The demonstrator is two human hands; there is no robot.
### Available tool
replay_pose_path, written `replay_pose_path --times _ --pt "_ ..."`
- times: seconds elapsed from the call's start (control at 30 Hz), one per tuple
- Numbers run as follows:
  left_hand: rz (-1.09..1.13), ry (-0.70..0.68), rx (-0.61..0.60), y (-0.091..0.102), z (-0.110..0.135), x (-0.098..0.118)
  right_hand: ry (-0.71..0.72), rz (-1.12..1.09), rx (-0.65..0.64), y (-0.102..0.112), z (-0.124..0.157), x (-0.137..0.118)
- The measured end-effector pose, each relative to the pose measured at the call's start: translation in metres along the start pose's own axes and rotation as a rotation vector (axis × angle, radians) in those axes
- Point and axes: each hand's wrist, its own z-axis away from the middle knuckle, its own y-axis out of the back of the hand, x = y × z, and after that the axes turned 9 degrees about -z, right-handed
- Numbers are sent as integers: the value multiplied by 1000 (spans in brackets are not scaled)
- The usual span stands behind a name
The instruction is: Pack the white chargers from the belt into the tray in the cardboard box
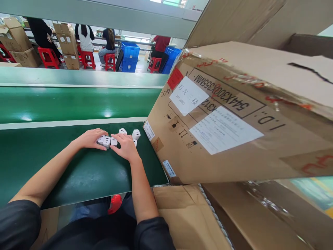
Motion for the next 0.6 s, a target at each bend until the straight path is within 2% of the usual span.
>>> replay_pose_path --times 0.07,0.33,0.6 --pt "-17 -2 7 -4 -1 2 -12 -9 -45 1 0 -1" --pt "-66 31 48 -6 -1 16 -4 -139 -54 2 0 -7" --pt "115 112 83 -16 -5 25 3 -124 -24 -3 -1 -3"
